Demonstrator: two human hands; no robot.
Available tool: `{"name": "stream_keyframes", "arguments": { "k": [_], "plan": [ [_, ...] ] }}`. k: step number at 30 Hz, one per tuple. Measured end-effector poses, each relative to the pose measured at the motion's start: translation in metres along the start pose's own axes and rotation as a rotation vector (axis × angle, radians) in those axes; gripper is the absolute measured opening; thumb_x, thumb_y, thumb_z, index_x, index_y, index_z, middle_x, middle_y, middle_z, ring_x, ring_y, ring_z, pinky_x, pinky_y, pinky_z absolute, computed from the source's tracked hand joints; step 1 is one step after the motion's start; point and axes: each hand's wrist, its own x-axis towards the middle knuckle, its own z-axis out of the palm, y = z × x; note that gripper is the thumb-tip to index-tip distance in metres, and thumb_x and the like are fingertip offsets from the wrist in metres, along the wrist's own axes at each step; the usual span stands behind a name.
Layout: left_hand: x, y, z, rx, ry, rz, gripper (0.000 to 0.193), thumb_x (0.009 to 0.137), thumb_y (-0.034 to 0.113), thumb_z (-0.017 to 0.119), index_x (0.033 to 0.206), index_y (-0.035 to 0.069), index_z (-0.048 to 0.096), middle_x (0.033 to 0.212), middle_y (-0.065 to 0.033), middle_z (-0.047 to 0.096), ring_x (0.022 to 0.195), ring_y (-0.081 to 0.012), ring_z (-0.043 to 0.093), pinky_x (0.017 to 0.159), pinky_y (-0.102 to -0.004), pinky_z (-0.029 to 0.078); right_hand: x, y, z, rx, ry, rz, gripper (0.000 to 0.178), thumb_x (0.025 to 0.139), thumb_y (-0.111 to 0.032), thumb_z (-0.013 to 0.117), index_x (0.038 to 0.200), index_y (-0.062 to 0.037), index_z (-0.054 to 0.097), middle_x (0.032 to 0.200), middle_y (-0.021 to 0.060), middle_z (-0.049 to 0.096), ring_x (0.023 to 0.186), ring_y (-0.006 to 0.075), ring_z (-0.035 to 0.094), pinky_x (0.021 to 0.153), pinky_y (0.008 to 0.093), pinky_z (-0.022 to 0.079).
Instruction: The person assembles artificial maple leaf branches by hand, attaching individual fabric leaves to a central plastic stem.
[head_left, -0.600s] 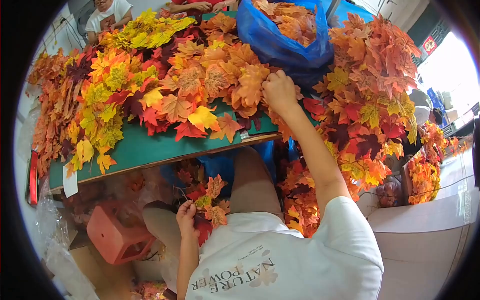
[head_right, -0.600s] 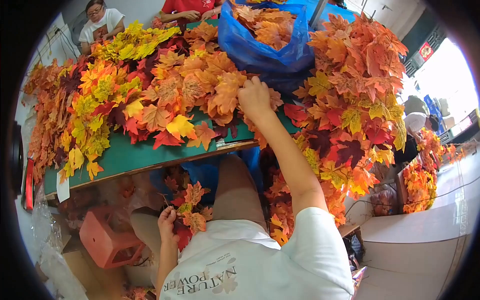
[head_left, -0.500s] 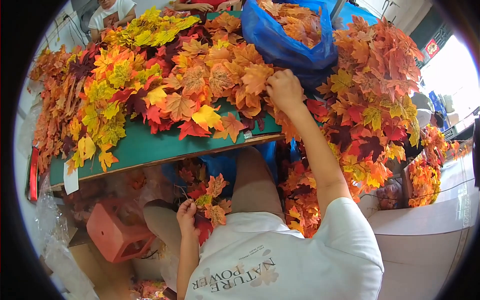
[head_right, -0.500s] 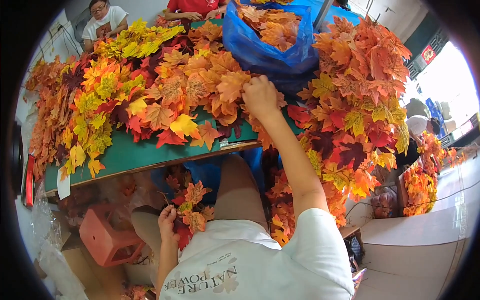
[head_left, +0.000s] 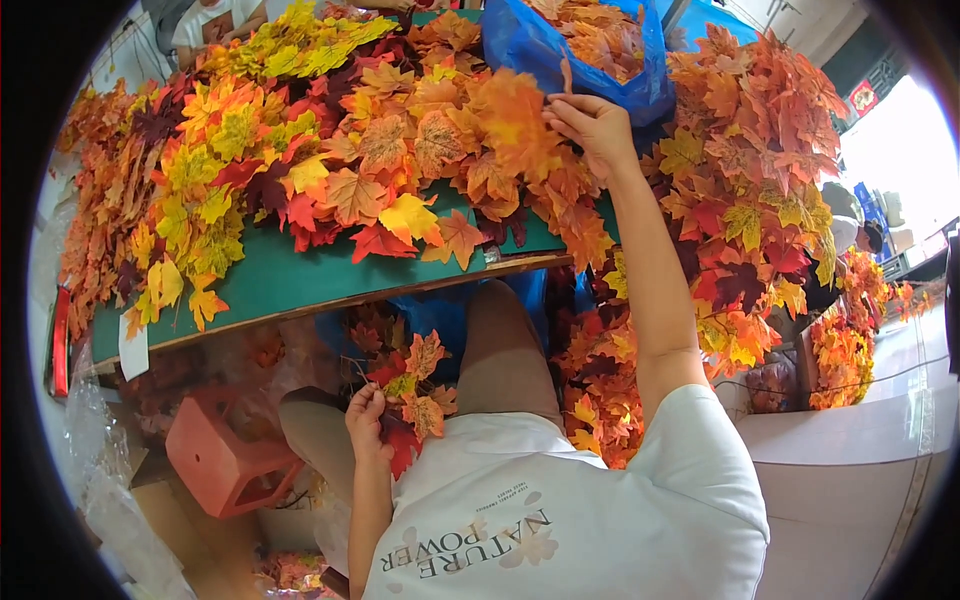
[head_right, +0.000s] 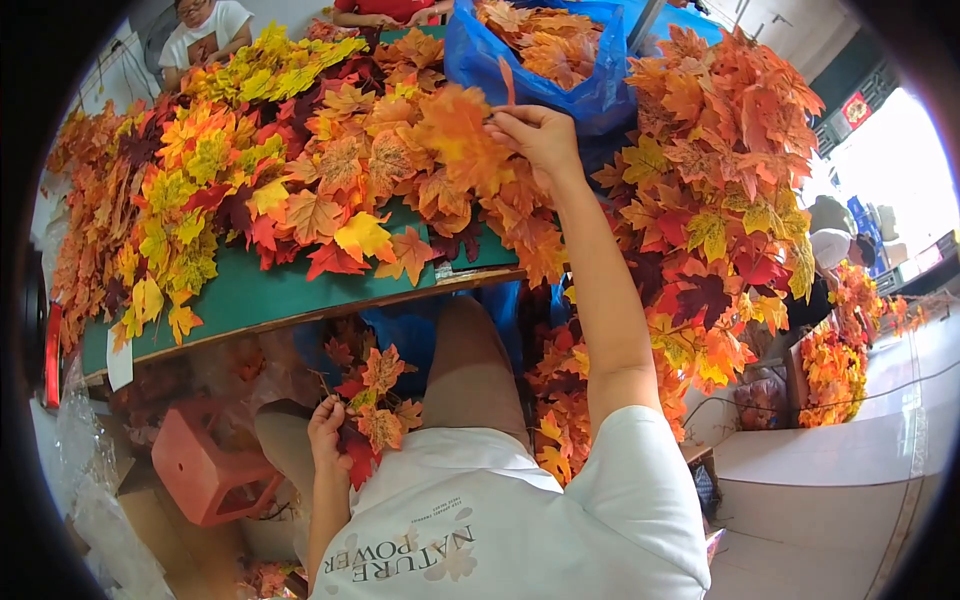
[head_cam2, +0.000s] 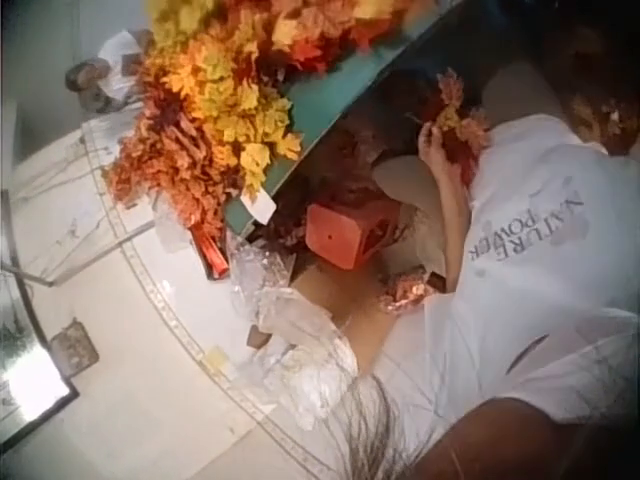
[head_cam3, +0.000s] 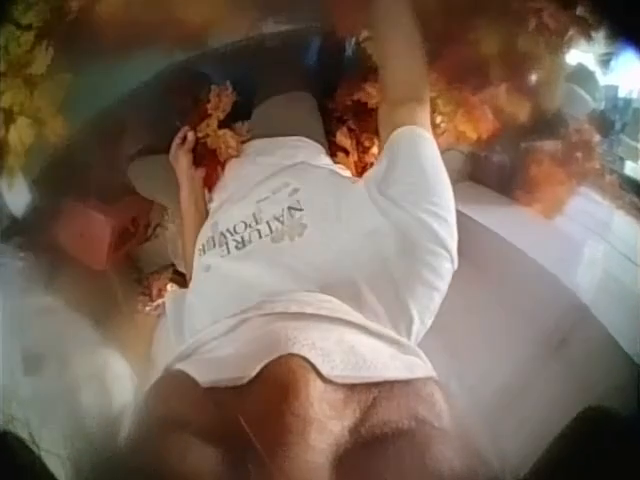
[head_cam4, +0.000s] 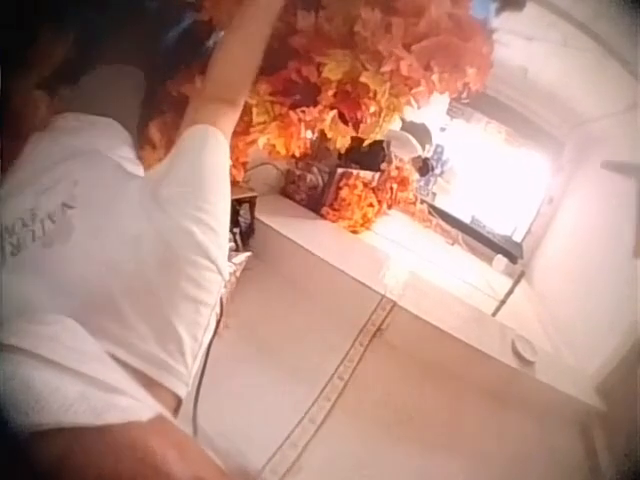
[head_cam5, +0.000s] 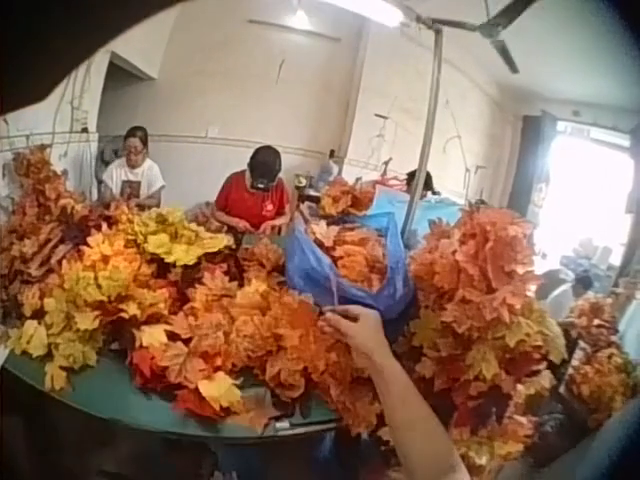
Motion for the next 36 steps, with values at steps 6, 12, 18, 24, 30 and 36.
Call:
{"name": "stream_keyframes", "arguments": {
  "k": [6, 12, 18, 24, 30, 36],
  "plan": [
    [-0.008, 0.016, 0.0, -0.135, -0.099, 0.064, 0.02, 0.086, 0.002, 0.056, 0.106, -0.002, 0.053, 0.093, -0.007, 0.058, 0.078, -0.0143, 0.055, 0.073, -0.0276, 0.046, -0.057, 0.001, 0.075, 0.27, -0.146, 0.029, 0.012, 0.08, -0.009, 0.067, 0.084, 0.0021, 0.064, 0.074, 0.0092, 0.067, 0.064, 0.014, 0.064, 0.053, 0.0243, 0.049],
    [-0.015, 0.029, -0.008, 0.0, -0.09, 0.236, 0.02, 0.087, 0.005, 0.057, 0.106, -0.001, 0.053, 0.094, -0.0075, 0.058, 0.08, -0.0151, 0.056, 0.073, -0.0291, 0.047, -0.179, 0.044, 0.158, 0.557, -0.347, 0.3, 0.019, 0.078, -0.006, 0.068, 0.093, -0.0018, 0.058, 0.081, 0.0074, 0.063, 0.069, 0.0158, 0.064, 0.056, 0.0274, 0.052],
    [-0.027, 0.049, 0.047, 0.166, -0.152, 0.28, 0.02, 0.086, 0.004, 0.059, 0.105, -0.002, 0.057, 0.096, -0.0081, 0.062, 0.086, -0.0134, 0.06, 0.077, -0.0247, 0.049, -0.239, 0.098, 0.181, 0.3, -0.314, 0.327, 0.02, 0.073, -0.002, 0.071, 0.091, -0.001, 0.061, 0.08, 0.0052, 0.064, 0.069, 0.0134, 0.063, 0.063, 0.0271, 0.053],
    [-0.048, 0.062, 0.054, 0.063, -0.149, 0.33, 0.018, 0.085, 0.001, 0.06, 0.102, -0.004, 0.054, 0.094, -0.0099, 0.061, 0.076, -0.0132, 0.06, 0.071, -0.0234, 0.049, -0.254, 0.099, 0.189, 0.485, -0.376, 0.644, 0.019, 0.077, -0.006, 0.07, 0.093, -0.0002, 0.061, 0.083, 0.0056, 0.063, 0.071, 0.0114, 0.06, 0.059, 0.023, 0.048],
    [-0.056, 0.07, 0.055, 0.045, -0.119, 0.336, 0.019, 0.085, 0.003, 0.06, 0.102, -0.004, 0.053, 0.09, -0.009, 0.06, 0.074, -0.0126, 0.06, 0.07, -0.0229, 0.049, -0.256, 0.072, 0.195, 0.616, -0.288, 0.754, 0.023, 0.079, -0.004, 0.068, 0.098, 0.0, 0.057, 0.081, 0.0049, 0.061, 0.068, 0.0101, 0.059, 0.056, 0.0192, 0.048],
    [-0.057, 0.069, 0.057, 0.004, -0.123, 0.315, 0.02, 0.084, 0.001, 0.061, 0.102, -0.005, 0.054, 0.091, -0.0094, 0.059, 0.076, -0.0141, 0.059, 0.07, -0.0234, 0.049, -0.261, 0.077, 0.194, 0.652, -0.26, 0.796, 0.026, 0.077, -0.004, 0.07, 0.099, 0.0009, 0.057, 0.083, 0.0069, 0.062, 0.07, 0.0118, 0.06, 0.057, 0.0225, 0.05]
  ]
}}
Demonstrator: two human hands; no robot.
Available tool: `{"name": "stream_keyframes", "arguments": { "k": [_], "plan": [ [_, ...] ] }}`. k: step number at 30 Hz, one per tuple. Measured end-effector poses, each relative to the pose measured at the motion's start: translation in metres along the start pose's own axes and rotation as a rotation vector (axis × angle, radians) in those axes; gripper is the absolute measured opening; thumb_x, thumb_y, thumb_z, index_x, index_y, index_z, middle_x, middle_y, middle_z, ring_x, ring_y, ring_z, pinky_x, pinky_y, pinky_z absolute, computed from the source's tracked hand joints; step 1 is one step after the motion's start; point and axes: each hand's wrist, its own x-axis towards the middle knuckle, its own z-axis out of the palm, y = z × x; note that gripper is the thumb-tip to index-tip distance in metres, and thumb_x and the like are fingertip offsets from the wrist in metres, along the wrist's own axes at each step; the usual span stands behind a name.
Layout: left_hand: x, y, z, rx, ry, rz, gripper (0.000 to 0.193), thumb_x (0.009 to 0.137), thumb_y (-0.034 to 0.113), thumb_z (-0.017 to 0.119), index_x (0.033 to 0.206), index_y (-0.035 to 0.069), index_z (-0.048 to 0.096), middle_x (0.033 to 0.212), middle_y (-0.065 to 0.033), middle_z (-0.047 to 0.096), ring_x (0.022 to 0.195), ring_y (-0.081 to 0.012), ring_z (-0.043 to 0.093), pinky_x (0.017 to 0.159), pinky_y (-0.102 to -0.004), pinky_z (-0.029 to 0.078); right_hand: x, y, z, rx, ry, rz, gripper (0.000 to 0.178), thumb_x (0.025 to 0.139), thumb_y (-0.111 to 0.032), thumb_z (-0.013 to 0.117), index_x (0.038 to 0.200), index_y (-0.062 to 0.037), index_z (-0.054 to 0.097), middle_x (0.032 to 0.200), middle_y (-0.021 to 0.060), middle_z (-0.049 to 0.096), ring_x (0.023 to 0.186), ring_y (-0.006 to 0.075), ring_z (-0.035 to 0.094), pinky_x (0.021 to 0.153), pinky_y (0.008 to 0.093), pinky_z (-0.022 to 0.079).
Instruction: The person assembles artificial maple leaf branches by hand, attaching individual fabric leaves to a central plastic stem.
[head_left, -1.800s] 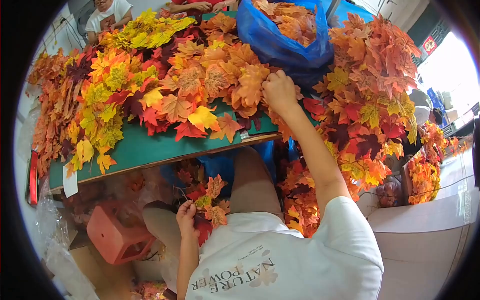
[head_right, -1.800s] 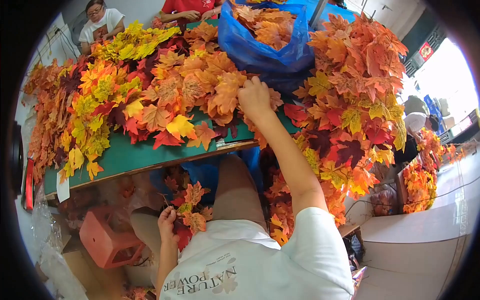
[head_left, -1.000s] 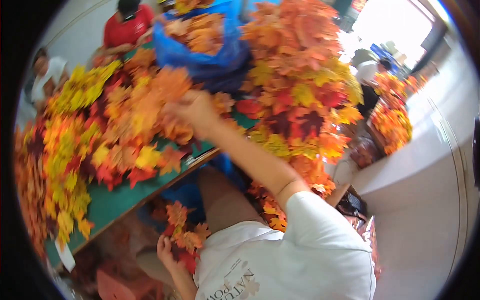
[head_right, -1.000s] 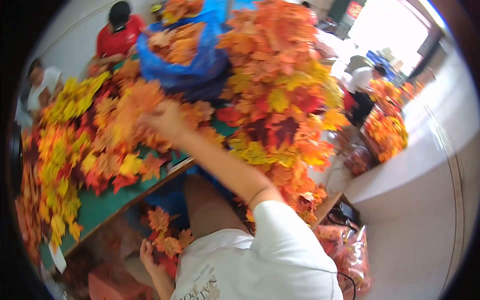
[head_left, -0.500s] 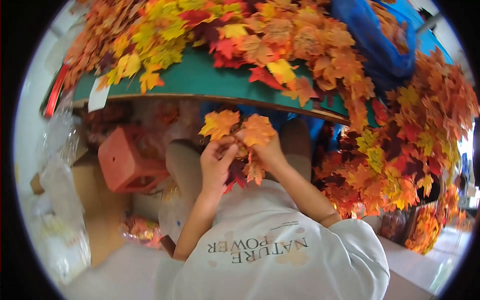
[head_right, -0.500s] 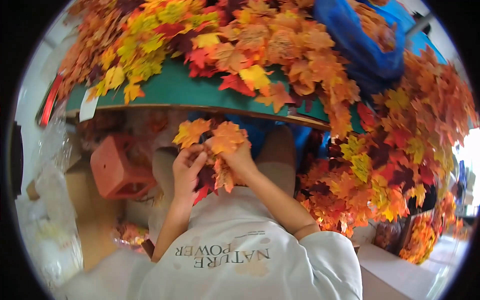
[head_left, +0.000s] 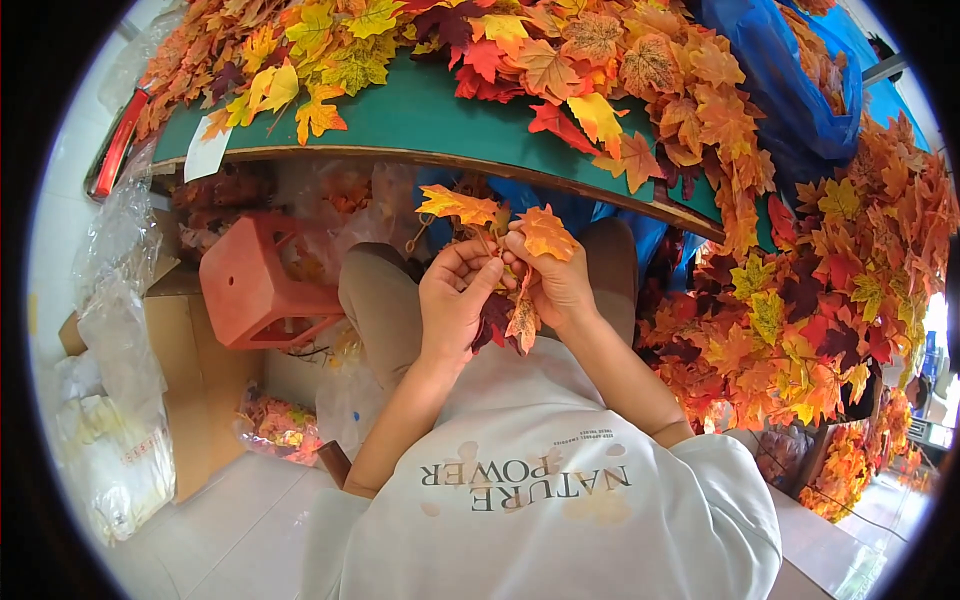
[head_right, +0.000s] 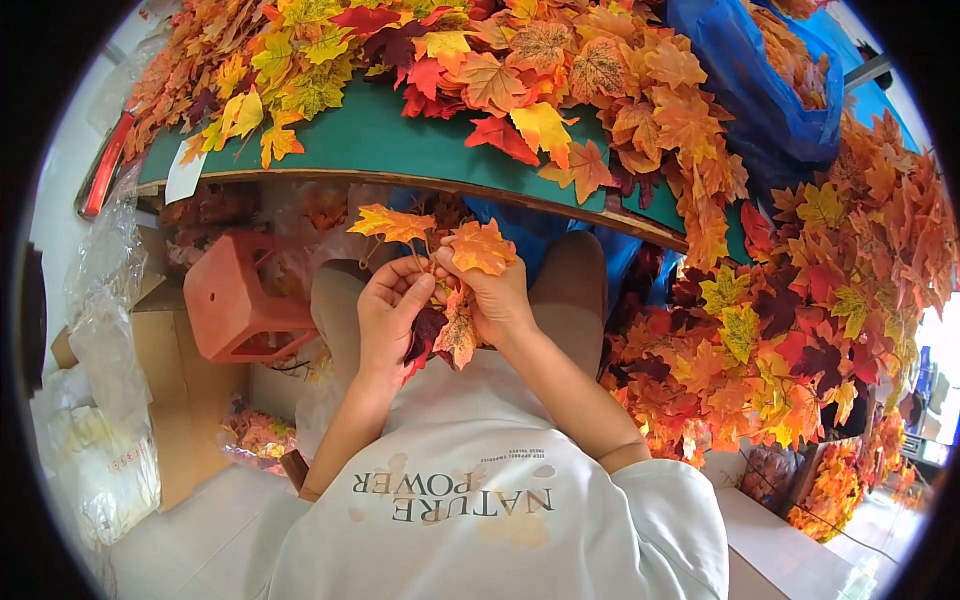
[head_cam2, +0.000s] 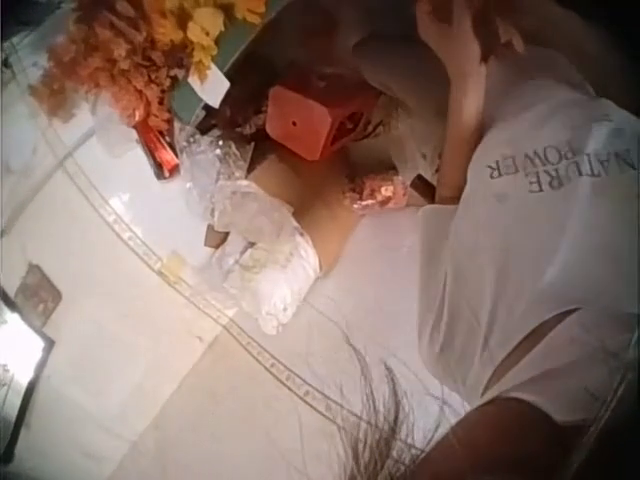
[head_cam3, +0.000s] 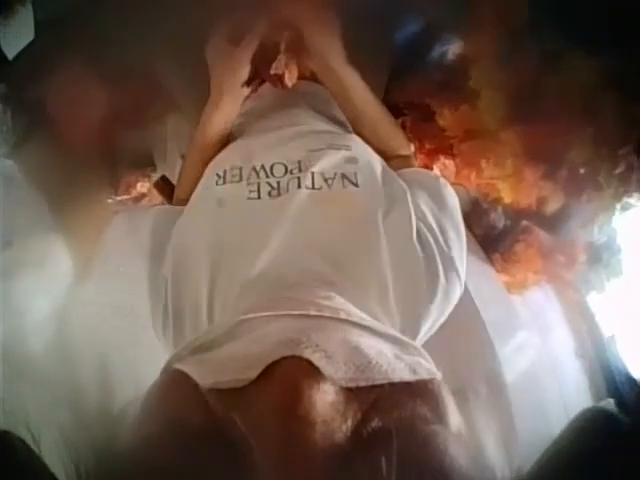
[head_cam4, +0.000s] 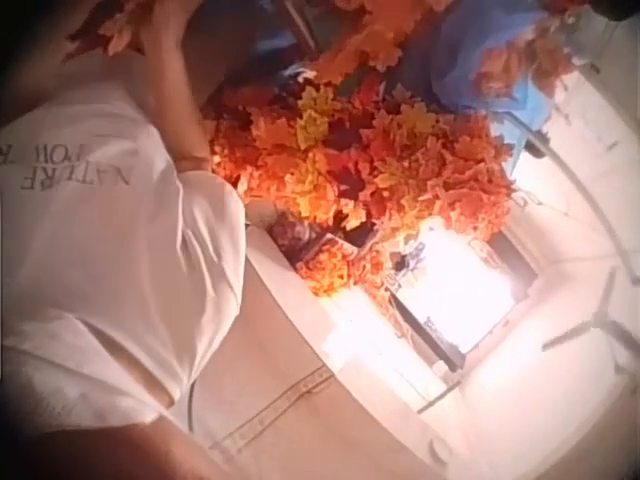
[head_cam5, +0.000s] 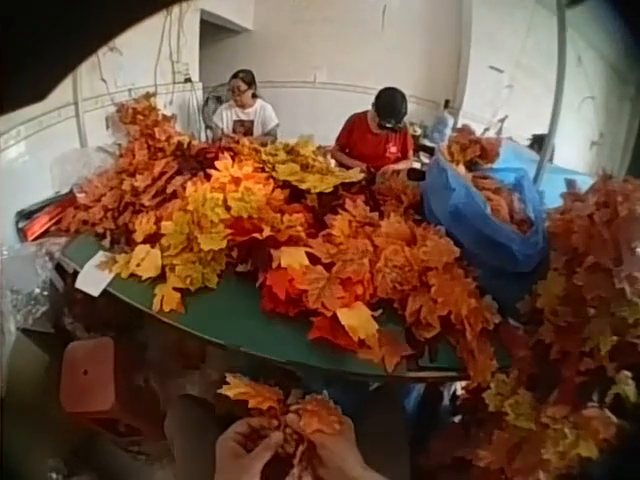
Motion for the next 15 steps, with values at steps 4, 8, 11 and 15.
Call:
{"name": "stream_keyframes", "arguments": {
  "k": [4, 8, 11, 15],
  "plan": [
    [-0.0003, 0.0005, 0.0011, 0.001, 0.015, 0.0, 0.021, 0.084, 0.0, 0.061, 0.102, -0.005, 0.054, 0.091, -0.0093, 0.06, 0.076, -0.014, 0.059, 0.07, -0.0236, 0.049, -0.0018, 0.0001, 0.0, 0.057, -0.034, 0.047, 0.023, 0.078, -0.003, 0.069, 0.097, 0.0001, 0.057, 0.082, 0.0066, 0.06, 0.068, 0.012, 0.059, 0.055, 0.0243, 0.051],
    [0.0001, -0.002, 0.0004, -0.015, 0.024, -0.005, 0.021, 0.083, 0.0, 0.062, 0.102, -0.005, 0.054, 0.091, -0.009, 0.06, 0.075, -0.0136, 0.059, 0.07, -0.0235, 0.05, -0.0021, 0.0008, 0.0006, 0.009, -0.019, 0.05, 0.024, 0.079, -0.004, 0.068, 0.099, -0.0032, 0.056, 0.079, 0.0034, 0.06, 0.065, 0.0102, 0.059, 0.051, 0.0245, 0.048],
    [0.0003, -0.002, 0.0, -0.022, 0.025, -0.013, 0.021, 0.083, 0.0, 0.062, 0.102, -0.005, 0.054, 0.091, -0.0087, 0.06, 0.075, -0.0134, 0.059, 0.07, -0.0232, 0.049, -0.0013, 0.0, 0.0007, 0.008, -0.017, 0.062, 0.024, 0.079, -0.005, 0.068, 0.099, -0.0033, 0.055, 0.079, 0.0032, 0.059, 0.064, 0.0099, 0.058, 0.05, 0.0243, 0.047],
    [0.0011, -0.0042, -0.002, -0.015, 0.02, 0.0, 0.021, 0.083, 0.001, 0.062, 0.102, -0.005, 0.054, 0.091, -0.0087, 0.06, 0.074, -0.0135, 0.059, 0.069, -0.0229, 0.049, 0.0011, 0.001, -0.0023, 0.066, 0.003, 0.107, 0.022, 0.079, -0.006, 0.068, 0.098, -0.0029, 0.056, 0.079, 0.0038, 0.058, 0.065, 0.0099, 0.057, 0.051, 0.0245, 0.049]
  ]
}}
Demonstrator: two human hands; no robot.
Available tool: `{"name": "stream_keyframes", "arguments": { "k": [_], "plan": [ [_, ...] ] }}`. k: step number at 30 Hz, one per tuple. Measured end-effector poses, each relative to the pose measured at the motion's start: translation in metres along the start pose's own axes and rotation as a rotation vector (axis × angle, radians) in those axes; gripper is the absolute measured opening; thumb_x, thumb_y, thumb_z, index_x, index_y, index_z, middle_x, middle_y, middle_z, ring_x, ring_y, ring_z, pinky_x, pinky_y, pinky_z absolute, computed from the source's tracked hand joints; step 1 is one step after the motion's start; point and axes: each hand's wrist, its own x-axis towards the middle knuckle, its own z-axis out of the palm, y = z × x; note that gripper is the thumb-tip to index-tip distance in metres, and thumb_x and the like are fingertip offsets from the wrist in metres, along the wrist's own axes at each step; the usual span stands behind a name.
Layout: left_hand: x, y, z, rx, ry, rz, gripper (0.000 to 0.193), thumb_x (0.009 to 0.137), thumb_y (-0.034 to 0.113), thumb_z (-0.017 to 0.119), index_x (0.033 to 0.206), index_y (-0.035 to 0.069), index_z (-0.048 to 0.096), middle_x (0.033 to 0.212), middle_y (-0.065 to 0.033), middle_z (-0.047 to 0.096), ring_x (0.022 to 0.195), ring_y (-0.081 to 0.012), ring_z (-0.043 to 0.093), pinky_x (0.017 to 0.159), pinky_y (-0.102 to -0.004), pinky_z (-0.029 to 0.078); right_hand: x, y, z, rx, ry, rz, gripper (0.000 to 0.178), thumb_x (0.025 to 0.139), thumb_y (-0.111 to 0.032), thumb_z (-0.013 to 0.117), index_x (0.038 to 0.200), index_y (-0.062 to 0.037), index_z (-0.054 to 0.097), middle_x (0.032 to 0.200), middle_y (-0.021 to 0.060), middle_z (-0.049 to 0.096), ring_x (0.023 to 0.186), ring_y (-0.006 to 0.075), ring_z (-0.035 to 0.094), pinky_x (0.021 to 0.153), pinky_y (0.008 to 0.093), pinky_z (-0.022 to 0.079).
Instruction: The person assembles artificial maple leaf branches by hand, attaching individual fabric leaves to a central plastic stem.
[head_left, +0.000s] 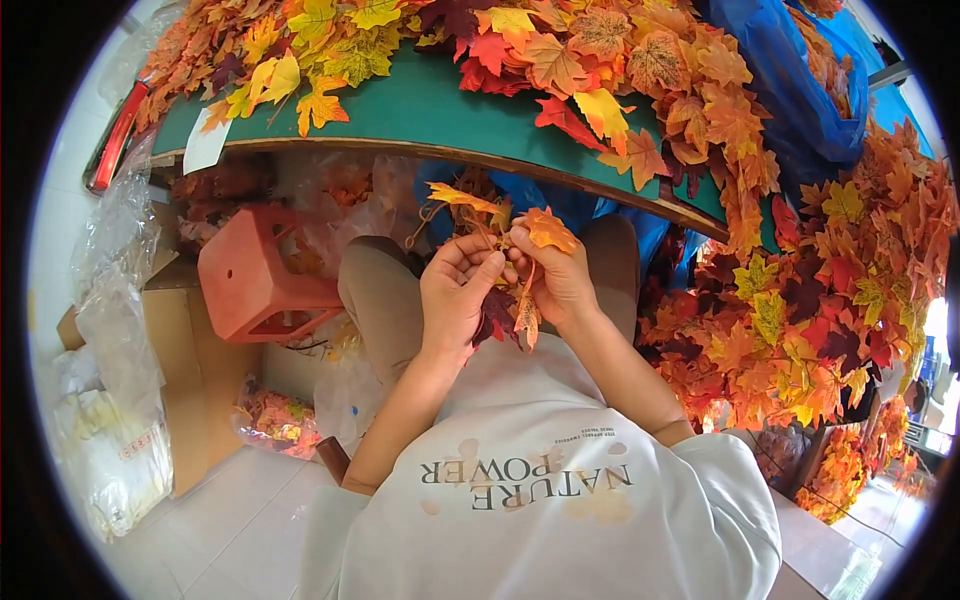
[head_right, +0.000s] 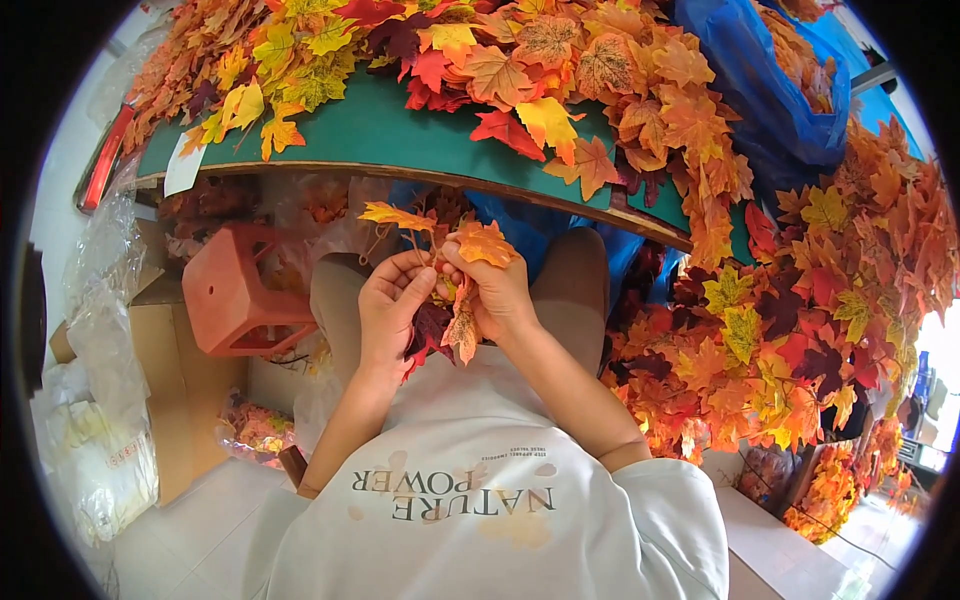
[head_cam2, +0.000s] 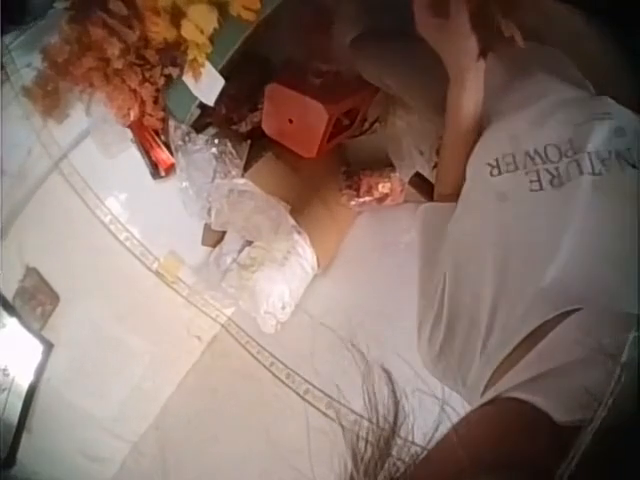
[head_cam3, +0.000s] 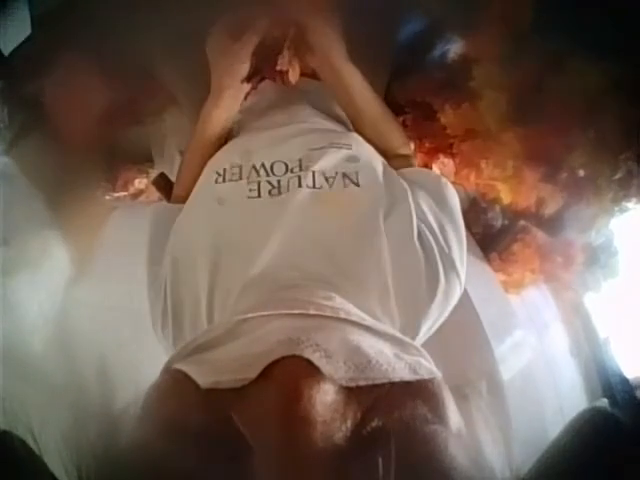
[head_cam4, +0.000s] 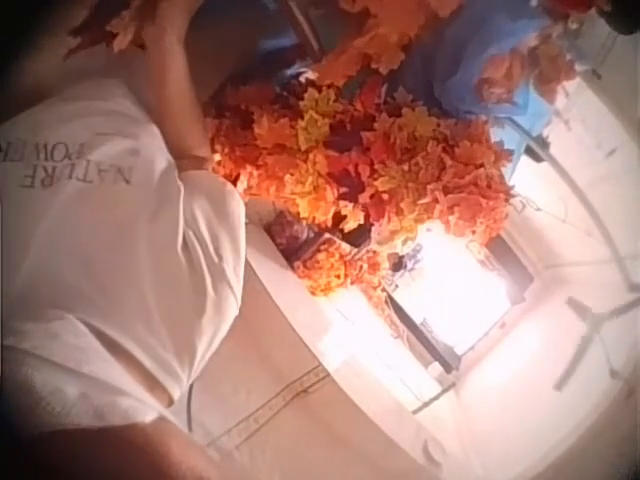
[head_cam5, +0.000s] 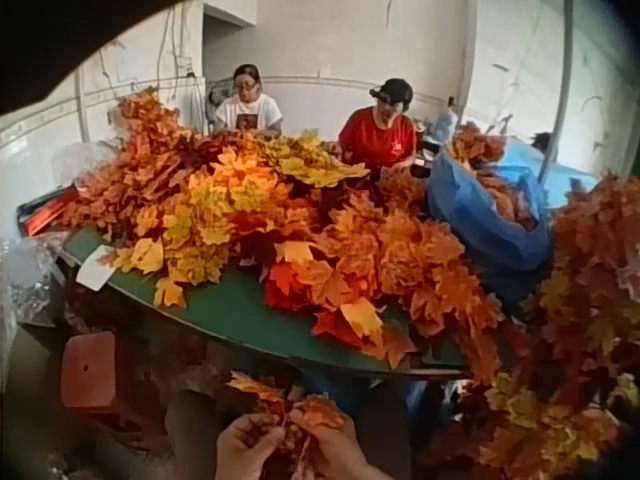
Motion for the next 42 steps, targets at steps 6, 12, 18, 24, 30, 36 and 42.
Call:
{"name": "stream_keyframes", "arguments": {
  "k": [6, 12, 18, 24, 30, 36, 42],
  "plan": [
    [0.001, -0.003, -0.003, 0.029, -0.004, -0.008, 0.022, 0.084, 0.002, 0.062, 0.103, -0.005, 0.055, 0.091, -0.0087, 0.059, 0.074, -0.0135, 0.059, 0.069, -0.0229, 0.049, -0.001, 0.001, 0.0, -0.006, -0.02, -0.004, 0.019, 0.079, -0.005, 0.068, 0.096, -0.0019, 0.058, 0.078, 0.0045, 0.058, 0.065, 0.0099, 0.055, 0.052, 0.0246, 0.05],
    [0.001, -0.002, -0.002, 0.016, 0.003, -0.009, 0.022, 0.084, 0.002, 0.062, 0.103, -0.005, 0.055, 0.092, -0.0086, 0.06, 0.075, -0.0139, 0.06, 0.07, -0.0232, 0.049, 0.002, 0.003, -0.001, -0.042, 0.026, -0.013, 0.025, 0.08, -0.006, 0.068, 0.1, -0.0029, 0.054, 0.079, 0.0022, 0.057, 0.063, 0.0094, 0.057, 0.05, 0.0237, 0.048],
    [0.004, -0.002, -0.002, 0.012, -0.007, -0.024, 0.022, 0.083, 0.002, 0.062, 0.103, -0.005, 0.055, 0.092, -0.0089, 0.06, 0.075, -0.014, 0.06, 0.071, -0.0236, 0.049, 0.004, 0.004, -0.002, -0.024, -0.026, -0.005, 0.023, 0.08, -0.005, 0.067, 0.099, -0.0028, 0.055, 0.077, 0.0019, 0.056, 0.061, 0.0091, 0.055, 0.05, 0.0239, 0.047],
    [0.004, -0.004, -0.002, 0.001, -0.005, -0.019, 0.021, 0.084, -0.001, 0.061, 0.103, -0.005, 0.053, 0.087, -0.0104, 0.061, 0.072, -0.0134, 0.06, 0.068, -0.0227, 0.049, 0.0, 0.003, -0.003, -0.093, -0.045, -0.061, 0.024, 0.08, -0.004, 0.067, 0.1, -0.0031, 0.055, 0.08, 0.0024, 0.057, 0.064, 0.0097, 0.055, 0.051, 0.0233, 0.046],
    [0.001, -0.012, -0.007, 0.065, 0.038, -0.011, 0.025, 0.081, -0.004, 0.061, 0.105, -0.005, 0.053, 0.085, -0.0088, 0.06, 0.072, -0.0145, 0.06, 0.068, -0.024, 0.049, -0.005, 0.004, -0.003, -0.147, -0.082, -0.113, 0.021, 0.077, 0.0, 0.068, 0.096, 0.0001, 0.058, 0.089, 0.0047, 0.061, 0.073, 0.0105, 0.058, 0.056, 0.0239, 0.049],
    [0.008, -0.009, -0.011, 0.101, 0.014, 0.012, 0.028, 0.081, -0.006, 0.059, 0.108, -0.006, 0.054, 0.084, -0.0081, 0.06, 0.07, -0.014, 0.059, 0.067, -0.0242, 0.049, 0.001, 0.014, -0.017, -0.306, -0.016, -0.259, 0.029, 0.076, 0.004, 0.067, 0.103, -0.0009, 0.056, 0.094, 0.0044, 0.06, 0.084, 0.0131, 0.058, 0.068, 0.0282, 0.049],
    [0.008, -0.014, -0.013, 0.091, 0.014, -0.004, 0.027, 0.081, -0.006, 0.059, 0.107, -0.005, 0.054, 0.082, -0.0069, 0.059, 0.069, -0.0128, 0.059, 0.065, -0.0223, 0.048, -0.001, 0.016, -0.011, -0.188, -0.055, -0.177, 0.02, 0.078, 0.001, 0.067, 0.096, 0.0018, 0.058, 0.088, 0.0063, 0.061, 0.068, 0.0131, 0.057, 0.059, 0.027, 0.049]
  ]
}}
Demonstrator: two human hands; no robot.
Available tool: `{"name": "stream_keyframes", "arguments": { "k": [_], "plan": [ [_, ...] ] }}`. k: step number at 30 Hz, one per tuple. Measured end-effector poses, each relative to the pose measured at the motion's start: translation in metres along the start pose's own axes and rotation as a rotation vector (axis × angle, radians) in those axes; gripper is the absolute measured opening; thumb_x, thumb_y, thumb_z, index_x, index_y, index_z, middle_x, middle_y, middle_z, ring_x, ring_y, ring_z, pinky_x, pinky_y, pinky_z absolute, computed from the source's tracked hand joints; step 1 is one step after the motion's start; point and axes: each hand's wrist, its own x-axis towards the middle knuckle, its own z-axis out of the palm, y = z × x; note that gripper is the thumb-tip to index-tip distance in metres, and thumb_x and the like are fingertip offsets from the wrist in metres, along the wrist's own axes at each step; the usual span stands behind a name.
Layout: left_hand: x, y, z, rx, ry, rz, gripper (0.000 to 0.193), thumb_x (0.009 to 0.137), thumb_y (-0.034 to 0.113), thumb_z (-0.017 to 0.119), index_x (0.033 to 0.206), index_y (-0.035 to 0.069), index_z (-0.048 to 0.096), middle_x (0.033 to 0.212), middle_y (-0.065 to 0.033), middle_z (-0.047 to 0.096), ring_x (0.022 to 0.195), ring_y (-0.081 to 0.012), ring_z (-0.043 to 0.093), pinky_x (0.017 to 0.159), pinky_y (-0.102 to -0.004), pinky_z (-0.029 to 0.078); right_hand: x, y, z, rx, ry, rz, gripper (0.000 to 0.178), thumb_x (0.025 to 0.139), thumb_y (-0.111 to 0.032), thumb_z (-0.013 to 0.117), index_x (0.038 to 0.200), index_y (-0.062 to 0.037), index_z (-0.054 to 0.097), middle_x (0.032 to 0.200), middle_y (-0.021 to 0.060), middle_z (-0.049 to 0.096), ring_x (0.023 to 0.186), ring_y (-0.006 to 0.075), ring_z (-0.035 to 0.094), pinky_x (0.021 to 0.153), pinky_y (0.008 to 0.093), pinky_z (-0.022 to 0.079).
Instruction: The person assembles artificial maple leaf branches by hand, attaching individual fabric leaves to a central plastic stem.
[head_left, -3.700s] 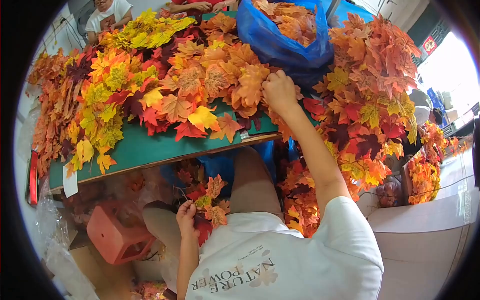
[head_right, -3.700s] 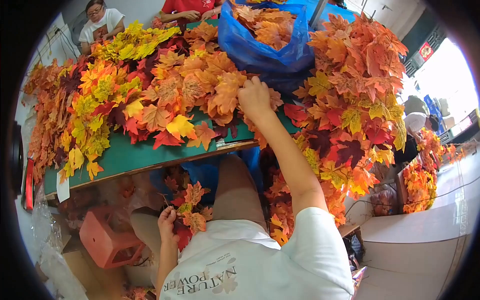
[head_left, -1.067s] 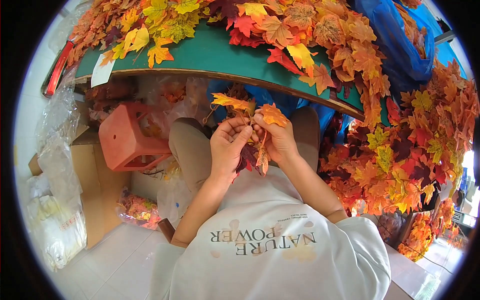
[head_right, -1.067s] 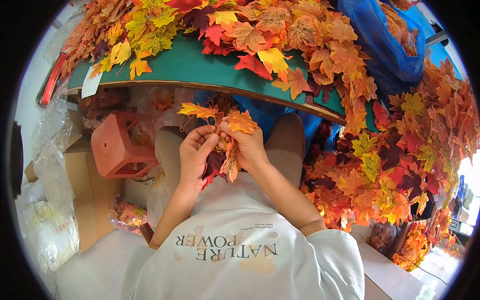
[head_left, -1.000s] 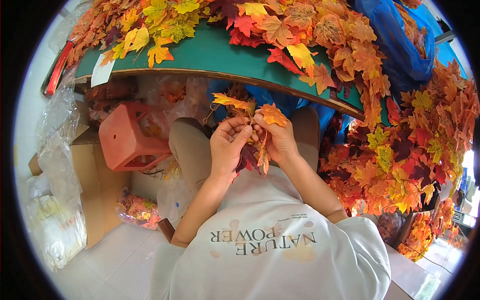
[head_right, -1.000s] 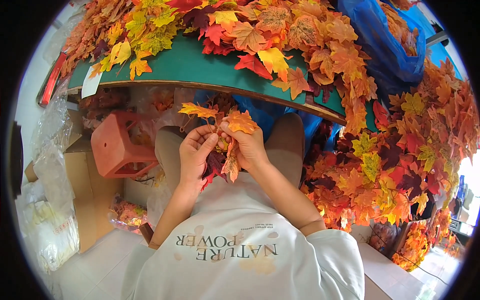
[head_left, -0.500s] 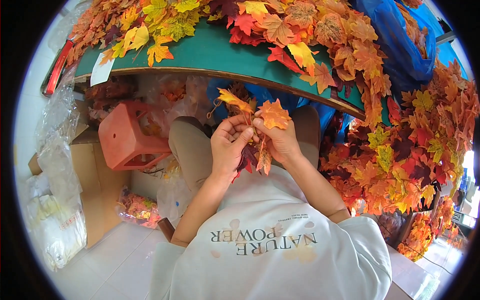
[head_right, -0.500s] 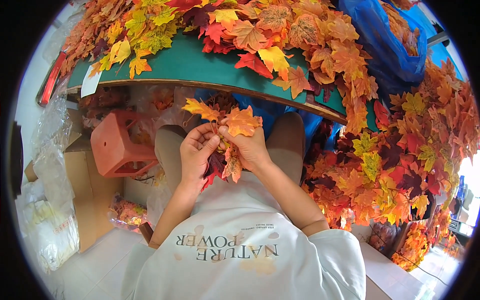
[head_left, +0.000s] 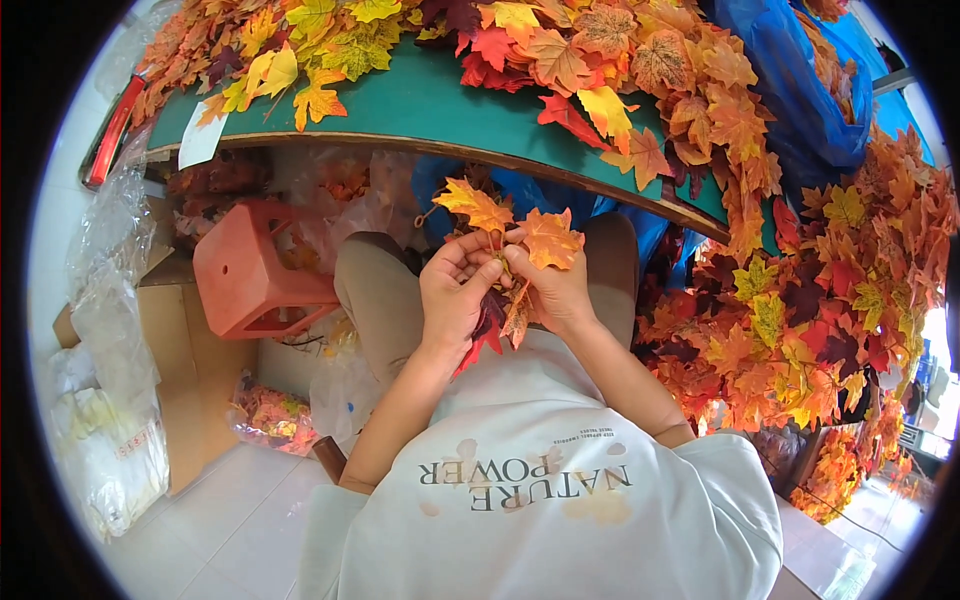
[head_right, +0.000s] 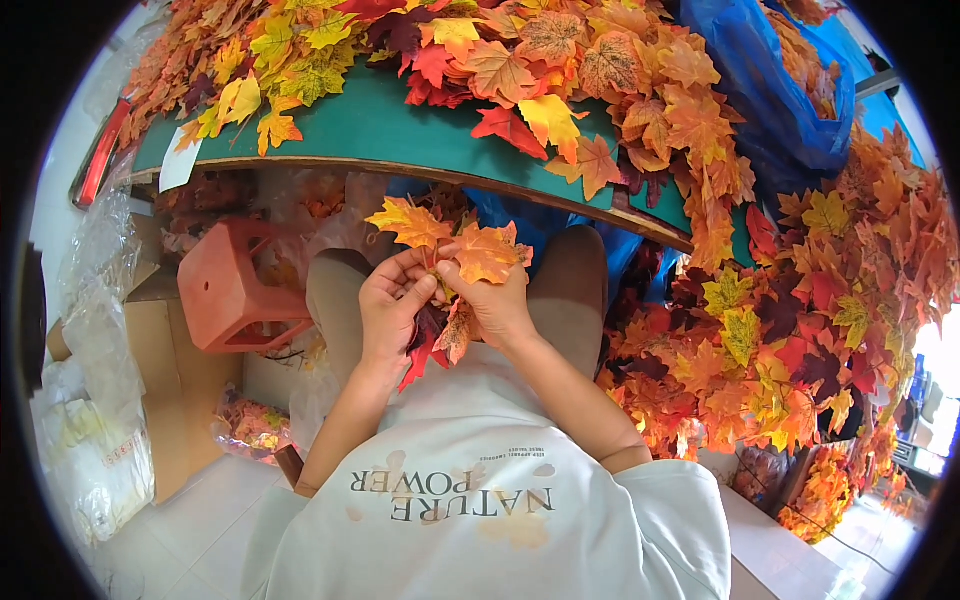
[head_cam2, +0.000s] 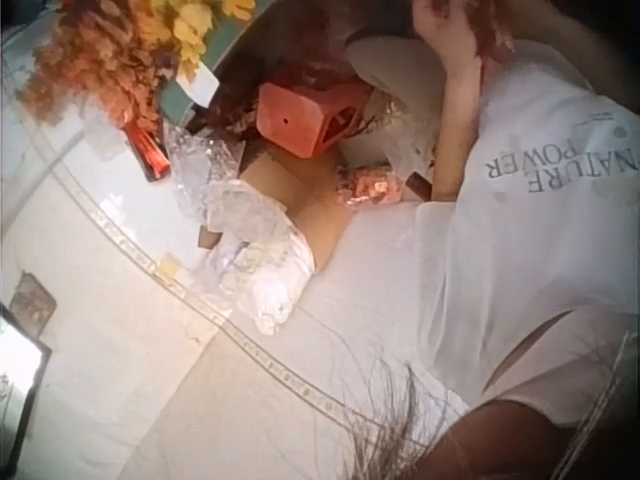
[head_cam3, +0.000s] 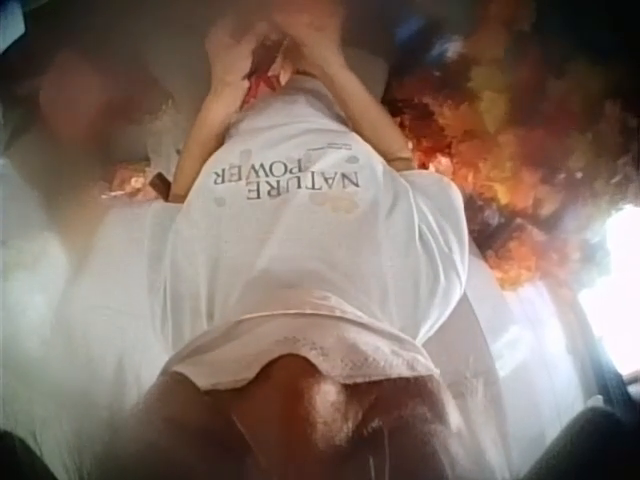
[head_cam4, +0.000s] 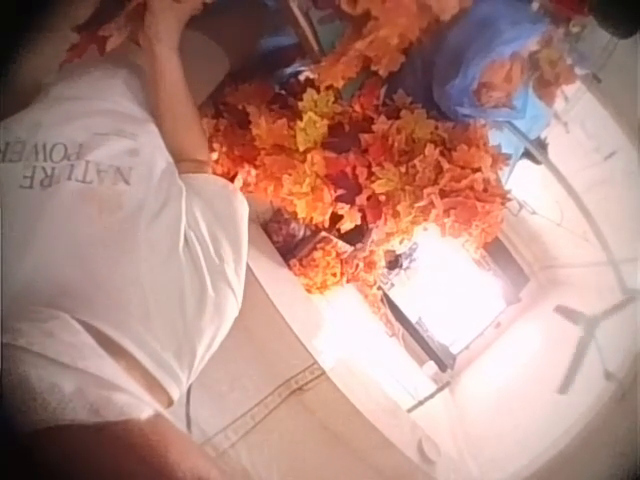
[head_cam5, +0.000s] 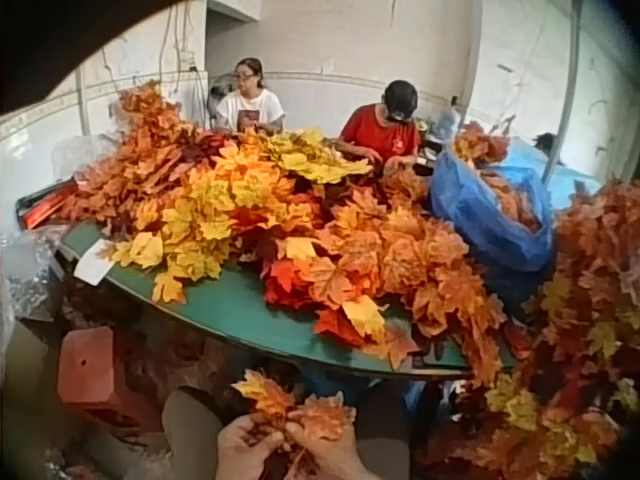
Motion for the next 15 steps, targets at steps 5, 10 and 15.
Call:
{"name": "stream_keyframes", "arguments": {
  "k": [5, 10, 15],
  "plan": [
    [-0.001, -0.011, -0.002, -0.011, 0.047, 0.001, 0.023, 0.08, -0.008, 0.059, 0.103, -0.005, 0.053, 0.082, -0.0079, 0.059, 0.068, -0.0135, 0.059, 0.066, -0.0231, 0.048, -0.001, -0.002, 0.002, -0.118, -0.018, -0.012, 0.019, 0.079, 0.002, 0.066, 0.095, 0.0024, 0.058, 0.086, 0.007, 0.061, 0.065, 0.0129, 0.057, 0.057, 0.0271, 0.049],
    [0.001, -0.011, -0.005, -0.021, 0.007, 0.051, 0.02, 0.08, -0.007, 0.059, 0.099, -0.004, 0.053, 0.08, -0.0073, 0.058, 0.067, -0.013, 0.059, 0.064, -0.0228, 0.048, 0.002, 0.007, -0.005, -0.074, -0.005, -0.059, 0.02, 0.078, 0.005, 0.065, 0.096, 0.0026, 0.057, 0.084, 0.0077, 0.06, 0.068, 0.0157, 0.058, 0.059, 0.0285, 0.049],
    [-0.001, -0.008, -0.002, 0.0, 0.022, 0.035, 0.019, 0.081, -0.008, 0.058, 0.099, -0.004, 0.053, 0.08, -0.0067, 0.059, 0.067, -0.012, 0.058, 0.064, -0.0224, 0.047, 0.001, 0.006, -0.007, -0.105, -0.069, -0.005, 0.019, 0.079, 0.004, 0.065, 0.096, 0.0017, 0.056, 0.084, 0.0076, 0.06, 0.068, 0.0156, 0.058, 0.06, 0.0277, 0.049]
  ]
}}
